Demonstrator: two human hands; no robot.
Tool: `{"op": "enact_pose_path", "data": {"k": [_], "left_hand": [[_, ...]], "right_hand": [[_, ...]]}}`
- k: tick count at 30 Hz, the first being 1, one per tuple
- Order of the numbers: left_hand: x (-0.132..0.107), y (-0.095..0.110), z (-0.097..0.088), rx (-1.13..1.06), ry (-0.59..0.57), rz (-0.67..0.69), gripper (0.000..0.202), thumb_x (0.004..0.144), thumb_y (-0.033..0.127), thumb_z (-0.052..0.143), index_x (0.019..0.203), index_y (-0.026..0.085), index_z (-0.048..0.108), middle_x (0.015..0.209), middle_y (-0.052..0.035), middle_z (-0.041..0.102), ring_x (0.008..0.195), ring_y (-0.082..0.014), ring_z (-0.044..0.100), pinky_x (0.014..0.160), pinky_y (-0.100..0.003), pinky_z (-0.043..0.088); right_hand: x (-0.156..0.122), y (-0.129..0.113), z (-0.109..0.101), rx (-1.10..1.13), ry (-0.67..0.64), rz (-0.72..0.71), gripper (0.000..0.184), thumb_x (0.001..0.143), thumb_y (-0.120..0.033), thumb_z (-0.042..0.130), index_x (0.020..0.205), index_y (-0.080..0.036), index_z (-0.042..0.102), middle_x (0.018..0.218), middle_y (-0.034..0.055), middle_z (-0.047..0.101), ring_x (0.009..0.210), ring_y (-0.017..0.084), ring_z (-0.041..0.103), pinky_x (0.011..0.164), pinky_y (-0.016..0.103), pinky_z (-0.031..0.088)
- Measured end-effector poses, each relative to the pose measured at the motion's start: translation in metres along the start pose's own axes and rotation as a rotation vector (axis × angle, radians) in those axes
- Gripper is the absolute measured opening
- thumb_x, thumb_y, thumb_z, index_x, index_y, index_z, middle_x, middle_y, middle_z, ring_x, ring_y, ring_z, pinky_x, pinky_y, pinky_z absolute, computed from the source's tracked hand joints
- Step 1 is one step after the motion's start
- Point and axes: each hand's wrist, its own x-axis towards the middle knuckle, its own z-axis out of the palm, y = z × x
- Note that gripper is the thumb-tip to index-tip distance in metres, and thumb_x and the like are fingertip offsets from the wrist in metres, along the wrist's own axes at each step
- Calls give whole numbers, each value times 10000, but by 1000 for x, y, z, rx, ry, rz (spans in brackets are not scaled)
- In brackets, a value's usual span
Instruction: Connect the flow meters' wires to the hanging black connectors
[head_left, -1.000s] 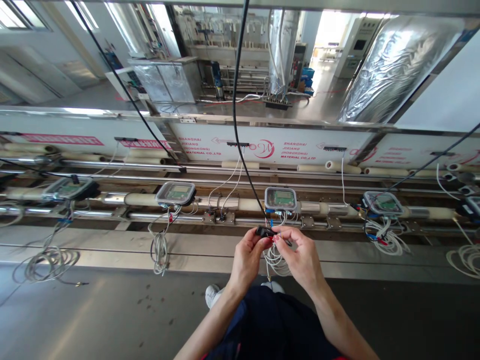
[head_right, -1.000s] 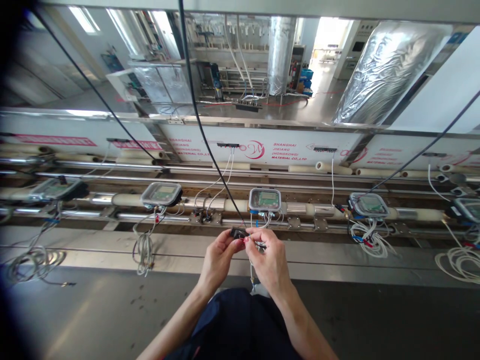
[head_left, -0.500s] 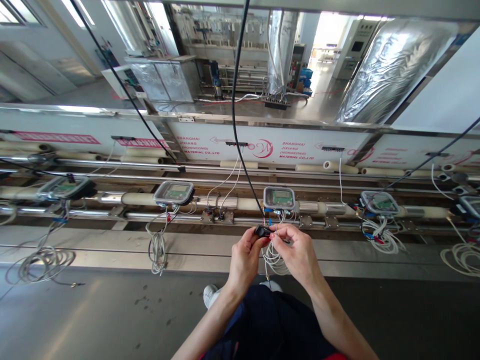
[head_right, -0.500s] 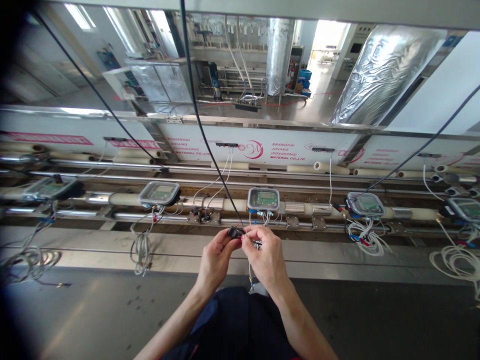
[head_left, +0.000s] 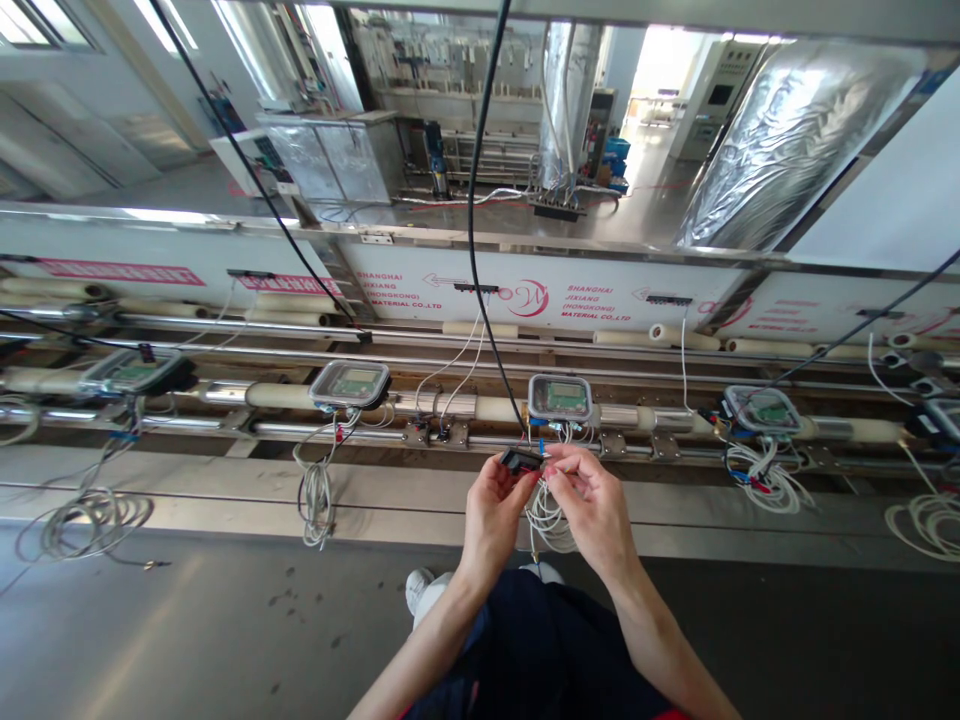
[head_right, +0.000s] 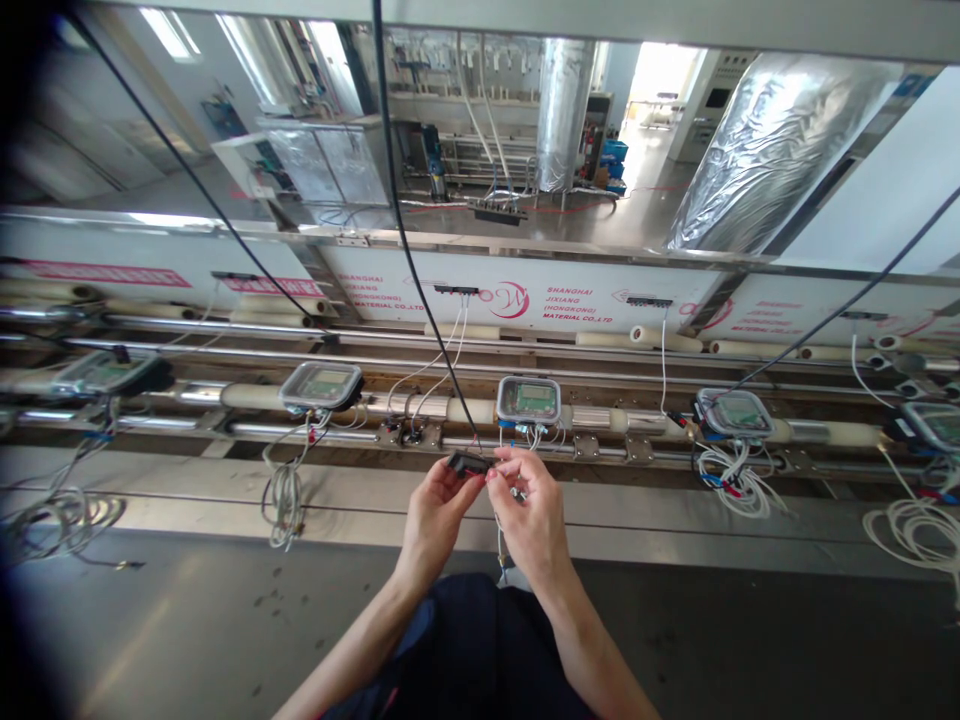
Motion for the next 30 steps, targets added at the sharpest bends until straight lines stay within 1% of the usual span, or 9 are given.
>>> {"op": "enact_pose_path", "data": {"k": [4,8,11,16,19,24,30], "left_hand": [[0,0,0,-31,22,-15,330,689,252,743,931,130,555,950,-72,669,872,-166,619,819,-238,481],[-2,0,1,-58,60,16,354,667,271,760,911,127,548,908,-76,678,825,-176,630,766,-254,504],[-2,2,3,-69,59,22,357,666,274,761,908,123,547,900,-84,682,828,-189,638,743,-255,514],[-3,4,3,-46,74,1,328,672,260,749,887,120,545,872,-85,688,825,-198,647,718,-243,517],[-4,6,3,-35,75,1,328,669,257,747,884,116,543,852,-83,690,804,-193,648,714,-239,517],[-3,9,4,-22,67,22,319,669,262,740,873,118,541,853,-81,692,799,-192,648,724,-241,517],[-3,7,5,-13,73,27,327,667,272,742,879,126,540,867,-74,690,808,-189,645,743,-244,511]], "right_hand": [[-1,0,-2,-30,-41,-7,130,792,-280,581,707,-182,585,1084,99,620,959,196,599,807,312,499],[-1,-4,-2,-85,-40,-35,108,780,-235,566,687,-179,566,1072,91,624,937,189,602,801,317,493],[0,-8,-1,-145,-33,-76,98,772,-202,555,676,-183,557,1052,83,627,902,177,607,781,305,489],[2,-10,1,-260,-3,-181,108,769,-166,552,664,-192,551,996,73,633,932,180,596,819,312,462],[3,-10,2,-299,6,-221,123,763,-141,547,652,-193,535,967,69,631,921,176,596,817,305,455],[4,-12,4,-341,10,-230,133,754,-115,543,647,-192,525,958,66,624,901,168,596,802,293,453],[5,-13,5,-355,21,-231,141,743,-103,546,637,-193,518,958,65,627,894,167,601,804,292,457]]}}
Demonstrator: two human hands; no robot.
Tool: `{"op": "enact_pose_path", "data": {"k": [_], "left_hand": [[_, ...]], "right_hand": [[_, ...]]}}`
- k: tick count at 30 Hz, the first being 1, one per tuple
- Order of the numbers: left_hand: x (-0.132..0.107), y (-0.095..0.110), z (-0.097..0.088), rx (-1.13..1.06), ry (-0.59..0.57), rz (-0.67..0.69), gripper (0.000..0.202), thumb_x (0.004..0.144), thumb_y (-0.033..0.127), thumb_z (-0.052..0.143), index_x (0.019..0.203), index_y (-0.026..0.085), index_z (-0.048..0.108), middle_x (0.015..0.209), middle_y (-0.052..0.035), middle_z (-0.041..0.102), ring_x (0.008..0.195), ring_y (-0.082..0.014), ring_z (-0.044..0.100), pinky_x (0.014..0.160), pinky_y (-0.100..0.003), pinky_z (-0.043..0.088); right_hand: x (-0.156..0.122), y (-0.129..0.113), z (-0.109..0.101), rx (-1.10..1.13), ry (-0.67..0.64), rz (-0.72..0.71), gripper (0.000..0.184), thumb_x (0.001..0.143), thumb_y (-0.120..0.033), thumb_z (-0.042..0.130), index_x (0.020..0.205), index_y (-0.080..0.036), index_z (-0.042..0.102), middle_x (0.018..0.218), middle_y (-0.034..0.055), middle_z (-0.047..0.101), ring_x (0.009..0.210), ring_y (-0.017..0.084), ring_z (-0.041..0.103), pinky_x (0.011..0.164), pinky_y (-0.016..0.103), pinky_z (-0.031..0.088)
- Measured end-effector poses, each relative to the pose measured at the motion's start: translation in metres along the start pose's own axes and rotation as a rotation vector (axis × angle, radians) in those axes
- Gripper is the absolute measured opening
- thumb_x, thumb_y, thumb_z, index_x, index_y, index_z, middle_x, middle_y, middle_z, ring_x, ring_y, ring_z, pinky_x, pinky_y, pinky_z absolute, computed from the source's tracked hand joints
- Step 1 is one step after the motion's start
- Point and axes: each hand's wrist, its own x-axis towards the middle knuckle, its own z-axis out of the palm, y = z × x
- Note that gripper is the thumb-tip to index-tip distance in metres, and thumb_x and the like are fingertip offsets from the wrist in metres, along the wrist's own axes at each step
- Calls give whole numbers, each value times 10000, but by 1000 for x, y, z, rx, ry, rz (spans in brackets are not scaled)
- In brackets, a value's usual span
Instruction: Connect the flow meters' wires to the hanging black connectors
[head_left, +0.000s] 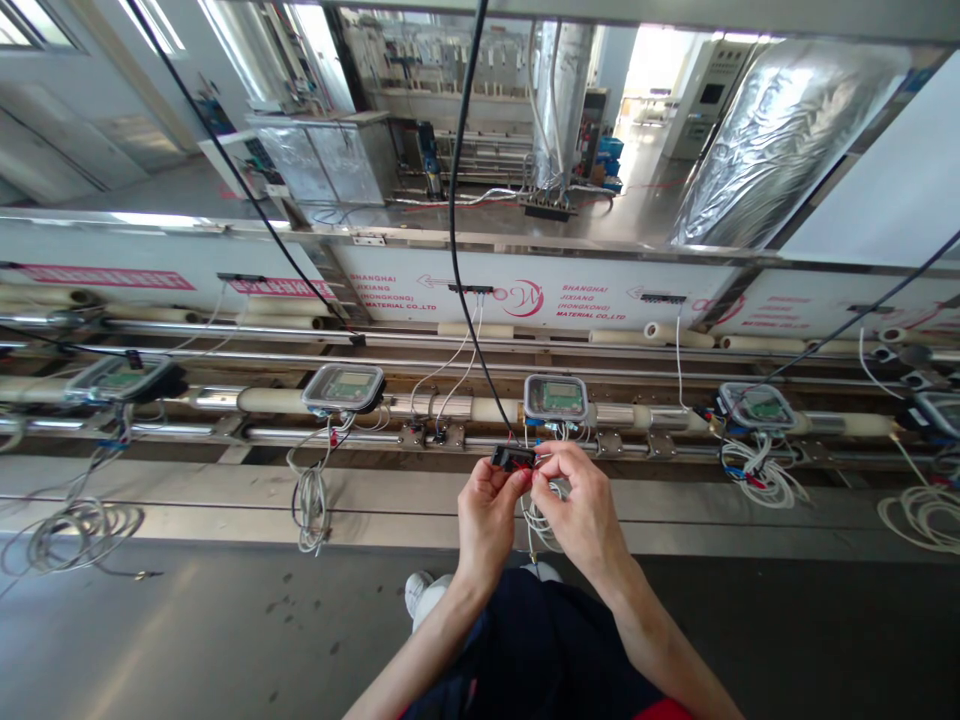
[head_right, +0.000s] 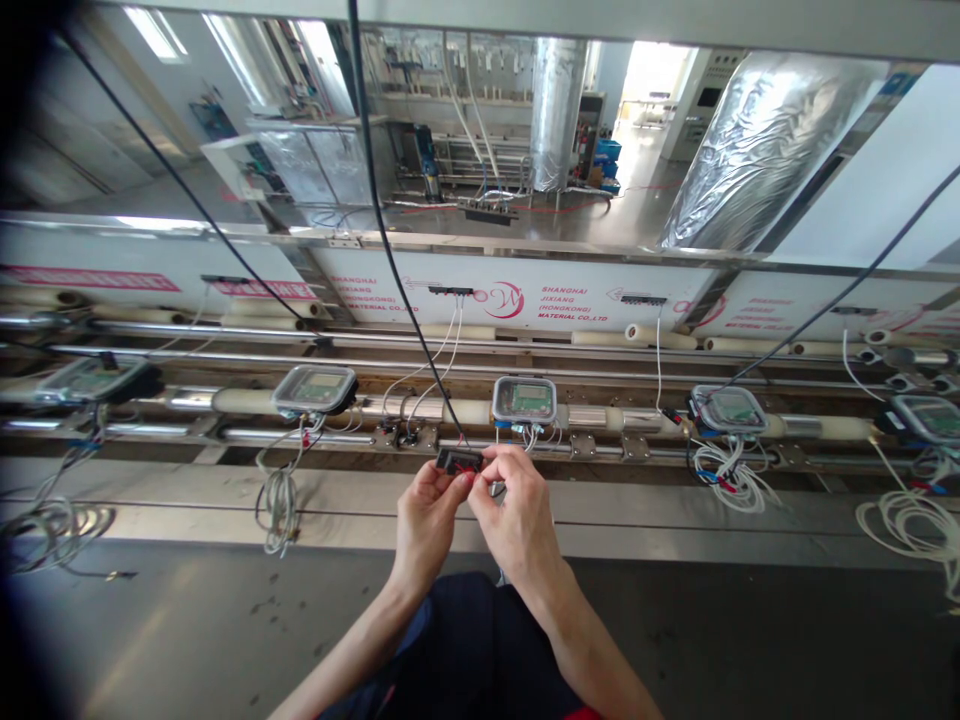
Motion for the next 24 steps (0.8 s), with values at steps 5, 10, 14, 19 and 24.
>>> {"op": "enact_pose_path", "data": {"k": [5,10,14,19,24], "left_hand": [[0,-2,-3,3,9,-8,364,665,292,757,906,128,540,875,-75,688,814,-186,640,741,-238,505],[4,-8,-9,-23,38,-27,382,672,323,762,920,141,535,923,-78,681,845,-185,636,764,-243,495],[5,-13,-12,-49,-13,-39,349,699,322,742,903,144,521,886,-67,676,844,-173,631,794,-246,485],[14,-17,-40,125,-270,-81,329,730,270,671,991,147,514,980,-91,647,920,-196,612,821,-287,491],[62,-26,-100,769,99,69,286,745,140,493,1026,135,546,1030,-117,595,975,-231,569,843,-355,486]], "right_hand": [[-2,1,0,40,-3,16,110,777,-152,547,675,-194,549,966,62,634,921,173,601,820,301,466],[-10,11,4,240,-30,186,284,748,-269,655,999,-203,539,955,48,659,852,168,628,781,311,509],[-14,22,10,295,-80,158,141,801,-310,614,881,-198,582,883,48,658,823,166,625,769,307,515],[-12,30,13,189,-53,42,137,835,-316,580,767,-201,613,891,54,661,909,183,614,857,324,475],[-12,41,17,264,-130,186,192,839,-386,573,843,-200,619,933,70,689,894,195,640,841,336,496]]}}
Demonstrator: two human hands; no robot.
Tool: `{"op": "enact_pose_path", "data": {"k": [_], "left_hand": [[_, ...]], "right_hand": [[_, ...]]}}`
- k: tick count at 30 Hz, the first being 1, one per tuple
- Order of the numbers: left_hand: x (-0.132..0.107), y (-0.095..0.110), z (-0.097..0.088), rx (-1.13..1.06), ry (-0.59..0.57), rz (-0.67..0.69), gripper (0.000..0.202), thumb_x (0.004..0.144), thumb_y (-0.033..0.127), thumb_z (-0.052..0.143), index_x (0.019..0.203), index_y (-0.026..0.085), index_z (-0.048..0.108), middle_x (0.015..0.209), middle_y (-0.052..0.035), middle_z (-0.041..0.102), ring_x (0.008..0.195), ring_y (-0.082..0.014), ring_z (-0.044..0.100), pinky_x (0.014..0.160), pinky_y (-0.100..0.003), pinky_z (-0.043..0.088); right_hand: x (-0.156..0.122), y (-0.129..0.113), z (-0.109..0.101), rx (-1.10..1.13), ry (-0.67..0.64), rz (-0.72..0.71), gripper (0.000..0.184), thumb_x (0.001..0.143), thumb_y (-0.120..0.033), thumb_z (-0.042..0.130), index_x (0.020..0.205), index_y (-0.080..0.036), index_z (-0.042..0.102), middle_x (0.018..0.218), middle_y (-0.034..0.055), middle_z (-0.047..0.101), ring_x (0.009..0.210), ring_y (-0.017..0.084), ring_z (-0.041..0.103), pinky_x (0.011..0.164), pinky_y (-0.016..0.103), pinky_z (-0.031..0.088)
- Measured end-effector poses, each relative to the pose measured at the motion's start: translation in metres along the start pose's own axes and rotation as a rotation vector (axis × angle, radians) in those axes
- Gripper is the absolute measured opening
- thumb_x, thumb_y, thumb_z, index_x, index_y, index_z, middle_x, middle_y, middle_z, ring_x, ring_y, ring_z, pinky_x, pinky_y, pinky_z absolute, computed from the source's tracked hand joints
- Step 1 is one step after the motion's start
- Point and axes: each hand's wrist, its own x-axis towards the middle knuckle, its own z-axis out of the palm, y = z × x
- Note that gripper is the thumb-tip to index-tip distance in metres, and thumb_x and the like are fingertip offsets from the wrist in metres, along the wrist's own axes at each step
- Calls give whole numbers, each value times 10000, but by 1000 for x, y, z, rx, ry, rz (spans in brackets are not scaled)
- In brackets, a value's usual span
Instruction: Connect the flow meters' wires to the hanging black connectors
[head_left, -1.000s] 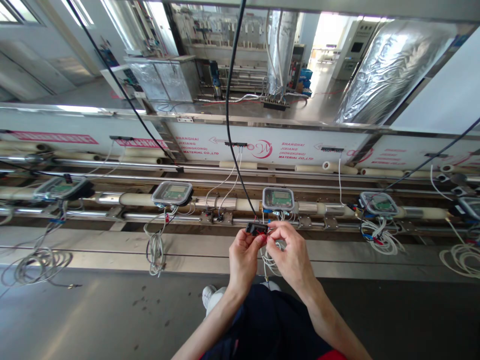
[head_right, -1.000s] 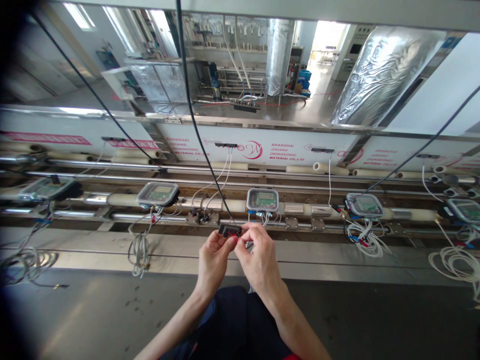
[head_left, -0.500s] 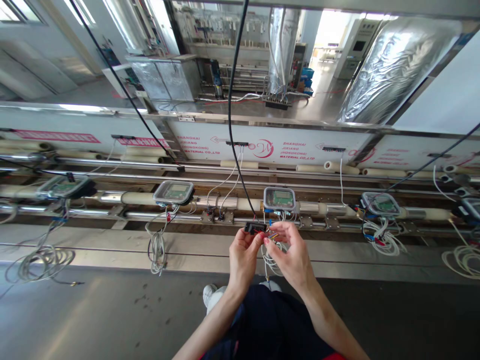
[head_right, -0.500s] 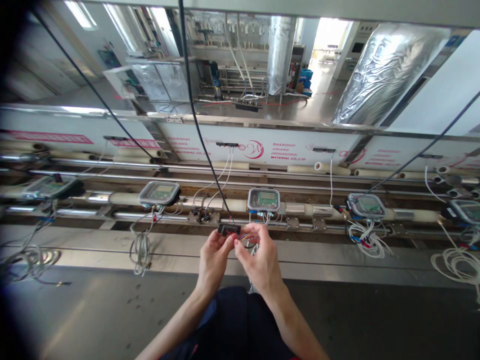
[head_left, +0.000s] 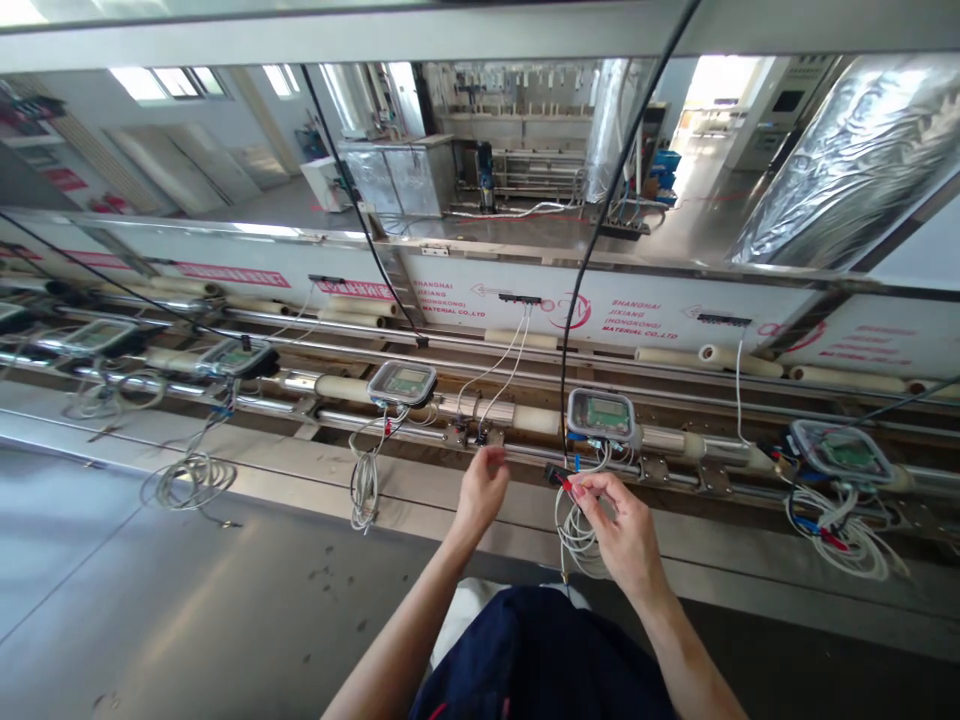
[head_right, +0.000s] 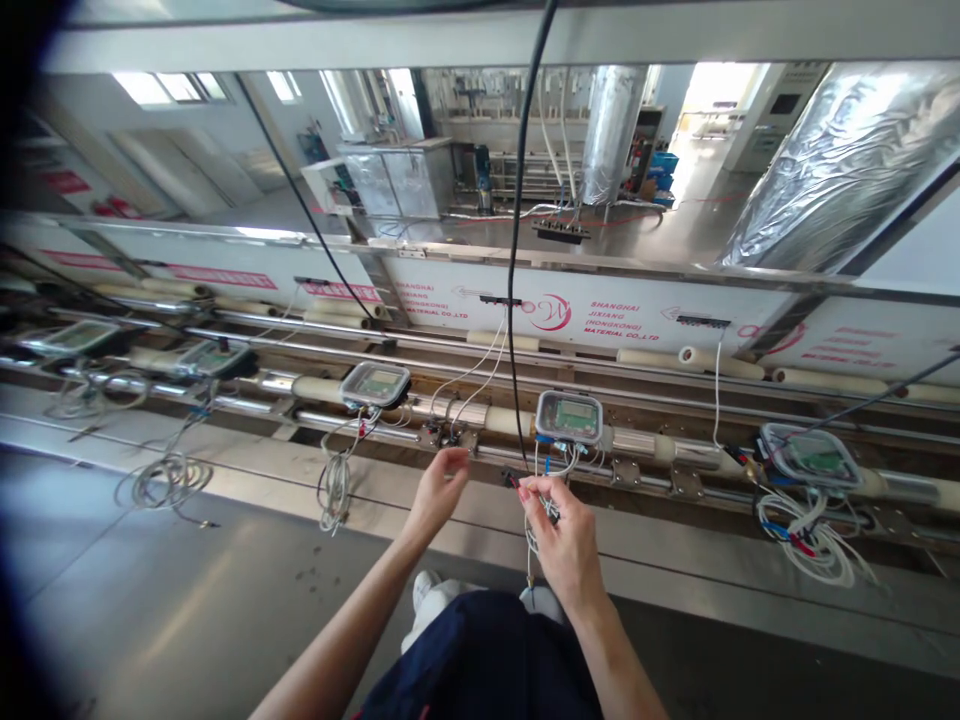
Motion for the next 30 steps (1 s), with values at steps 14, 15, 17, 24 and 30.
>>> {"op": "enact_pose_path", "data": {"k": [14,15,17,24,30], "left_hand": [[73,-34,-14,26,128,-51,228,666,125,601,892,157,598,881,-92,628,945,-268,566,949,-430,399],[70,-27,-15,-32,127,-37,246,685,178,612,928,159,579,860,-78,621,895,-246,578,902,-409,438],[64,-13,-17,-163,113,-21,352,707,288,633,1010,149,522,838,-65,614,798,-206,595,792,-357,496],[36,34,-19,-790,-75,-49,541,651,358,775,1074,129,528,934,-77,632,754,-139,621,757,-253,499],[23,44,-19,-1002,-213,-42,453,676,295,793,1045,168,562,989,-77,626,764,-110,589,682,-191,476]], "right_hand": [[15,-5,8,302,-105,166,272,795,-437,612,803,-165,623,785,47,682,571,118,606,602,266,498],[17,-6,9,297,-114,168,276,793,-439,612,799,-163,625,776,46,683,560,114,600,596,263,494],[22,-7,12,281,-133,170,286,786,-444,614,796,-159,631,755,45,684,545,110,591,585,257,487],[37,-13,25,219,-168,152,286,778,-435,608,787,-150,633,706,56,684,534,115,581,551,251,489],[42,-15,33,239,-236,127,272,788,-414,595,822,-149,644,730,63,695,566,128,610,583,270,517]]}}
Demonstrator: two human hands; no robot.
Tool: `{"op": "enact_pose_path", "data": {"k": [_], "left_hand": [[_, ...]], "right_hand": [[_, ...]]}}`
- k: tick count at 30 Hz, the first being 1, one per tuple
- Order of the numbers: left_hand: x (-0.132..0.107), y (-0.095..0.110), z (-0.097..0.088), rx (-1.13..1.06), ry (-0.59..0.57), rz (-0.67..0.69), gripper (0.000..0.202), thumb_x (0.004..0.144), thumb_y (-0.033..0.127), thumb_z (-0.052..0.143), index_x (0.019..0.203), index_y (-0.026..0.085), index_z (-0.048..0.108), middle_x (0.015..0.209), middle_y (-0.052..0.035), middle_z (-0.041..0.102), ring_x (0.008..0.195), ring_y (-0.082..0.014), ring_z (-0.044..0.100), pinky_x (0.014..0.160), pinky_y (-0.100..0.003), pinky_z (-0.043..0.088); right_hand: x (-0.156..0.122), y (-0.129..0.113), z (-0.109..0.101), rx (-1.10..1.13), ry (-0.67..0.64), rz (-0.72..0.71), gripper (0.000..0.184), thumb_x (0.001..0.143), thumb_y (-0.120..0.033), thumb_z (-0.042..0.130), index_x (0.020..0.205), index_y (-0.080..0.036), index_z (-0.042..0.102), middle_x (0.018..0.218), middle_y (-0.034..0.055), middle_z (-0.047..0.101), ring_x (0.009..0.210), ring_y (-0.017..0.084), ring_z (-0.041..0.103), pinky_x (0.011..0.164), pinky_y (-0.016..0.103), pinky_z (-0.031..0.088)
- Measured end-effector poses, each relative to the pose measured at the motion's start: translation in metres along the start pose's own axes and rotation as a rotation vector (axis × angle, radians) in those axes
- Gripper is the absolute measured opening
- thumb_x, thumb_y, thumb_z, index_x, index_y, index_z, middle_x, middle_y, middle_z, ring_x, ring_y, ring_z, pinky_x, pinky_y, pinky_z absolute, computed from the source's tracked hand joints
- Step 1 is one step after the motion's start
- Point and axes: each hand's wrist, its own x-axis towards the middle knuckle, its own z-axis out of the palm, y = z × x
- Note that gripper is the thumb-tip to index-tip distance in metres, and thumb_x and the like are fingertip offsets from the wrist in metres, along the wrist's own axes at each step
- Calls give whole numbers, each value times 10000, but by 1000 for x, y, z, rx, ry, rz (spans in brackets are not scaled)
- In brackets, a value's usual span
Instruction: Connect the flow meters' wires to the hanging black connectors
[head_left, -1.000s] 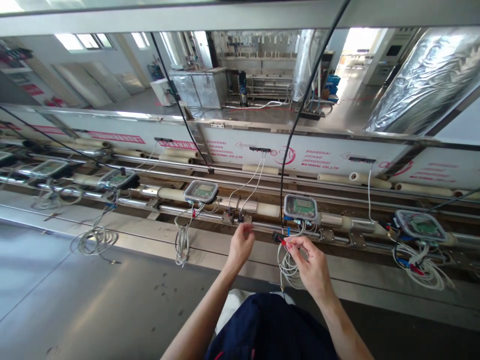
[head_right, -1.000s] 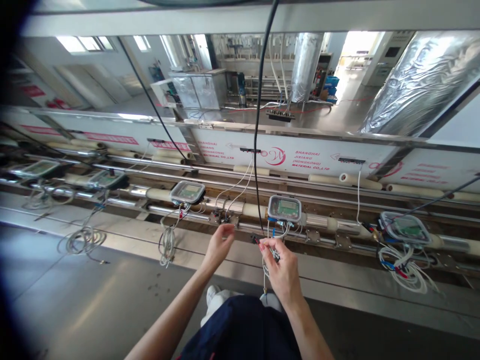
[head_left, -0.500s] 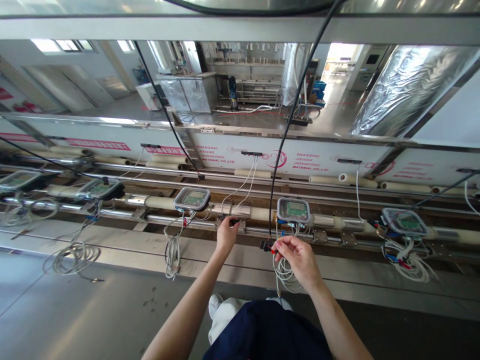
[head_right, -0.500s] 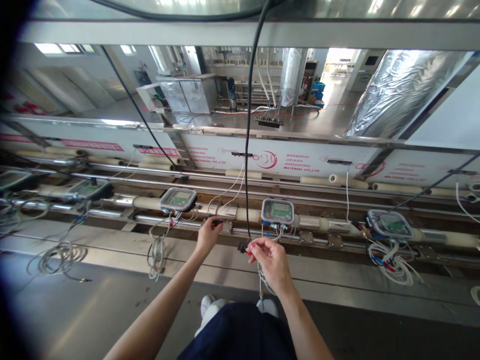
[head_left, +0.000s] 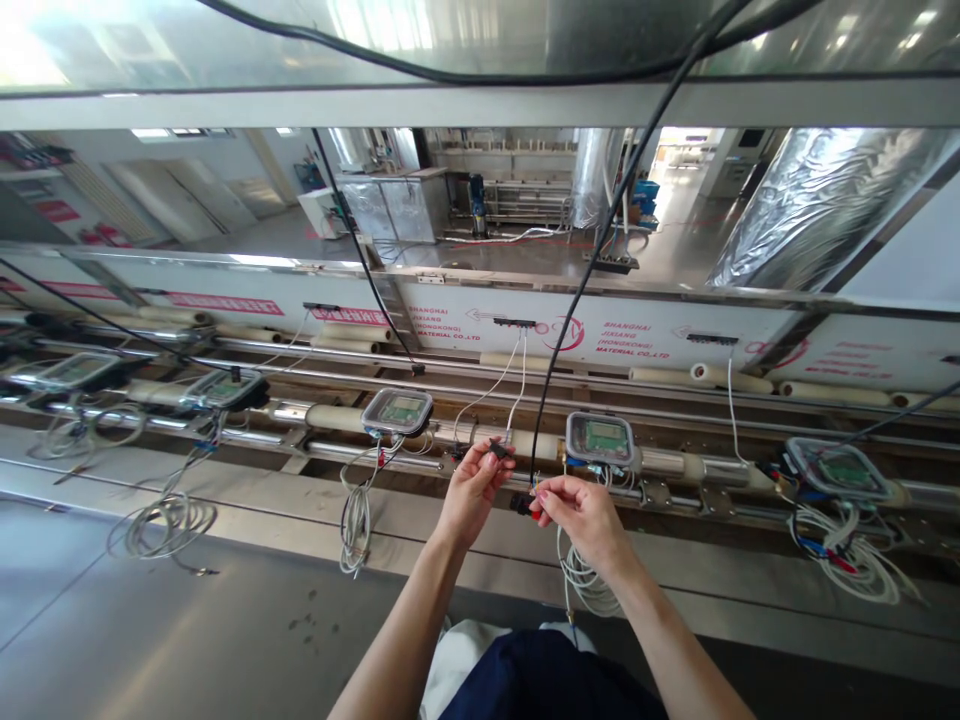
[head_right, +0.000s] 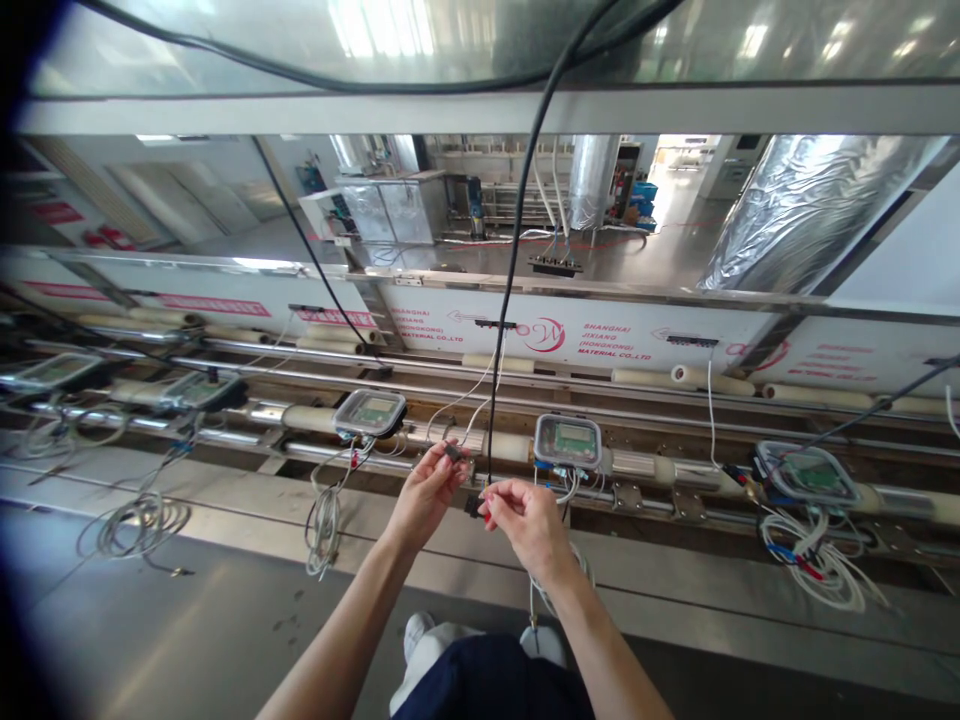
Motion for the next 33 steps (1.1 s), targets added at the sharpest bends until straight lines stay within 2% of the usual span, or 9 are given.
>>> {"op": "enact_pose_path", "data": {"k": [3,7,13,16,19,24,33], "left_hand": [[-1,0,1,-11,-12,8,374,675,271,789,944,165,551,958,-76,625,716,-103,565,590,-169,435],[-5,1,5,42,-3,24,399,690,291,770,960,165,505,914,-72,630,585,-65,488,538,-157,383],[-13,4,21,297,52,66,392,724,355,725,962,156,486,819,-43,650,451,-40,371,450,-154,282],[-16,4,29,361,63,113,375,728,353,714,947,161,478,803,-39,663,496,-66,465,477,-159,314],[-16,2,33,385,67,185,344,726,317,705,926,163,471,789,-34,668,659,-109,579,607,-175,402],[-17,-1,33,560,133,247,279,743,300,676,910,164,500,751,-30,668,675,-133,611,610,-192,415],[-17,-2,32,639,179,279,264,762,322,671,897,167,506,773,-45,685,701,-157,636,628,-207,440]], "right_hand": [[1,-1,2,12,-14,12,270,777,-414,604,829,-152,641,747,59,695,586,130,622,604,277,530],[1,-3,3,49,-24,25,241,747,-389,634,825,-160,619,713,21,666,580,114,601,577,254,526],[6,-8,2,-8,15,5,241,765,-396,617,783,-156,619,635,2,611,534,100,542,505,224,480],[10,-11,2,-59,53,12,274,765,-428,610,778,-154,621,608,3,607,517,105,535,465,214,439],[15,-14,3,-94,77,18,282,761,-438,610,752,-156,609,610,8,611,512,108,537,461,215,429],[20,-18,5,-126,89,7,259,754,-423,607,721,-167,598,577,-3,595,500,111,530,472,222,437],[22,-19,3,-168,63,18,210,763,-374,589,712,-171,579,574,-6,589,498,108,514,479,223,416]]}}
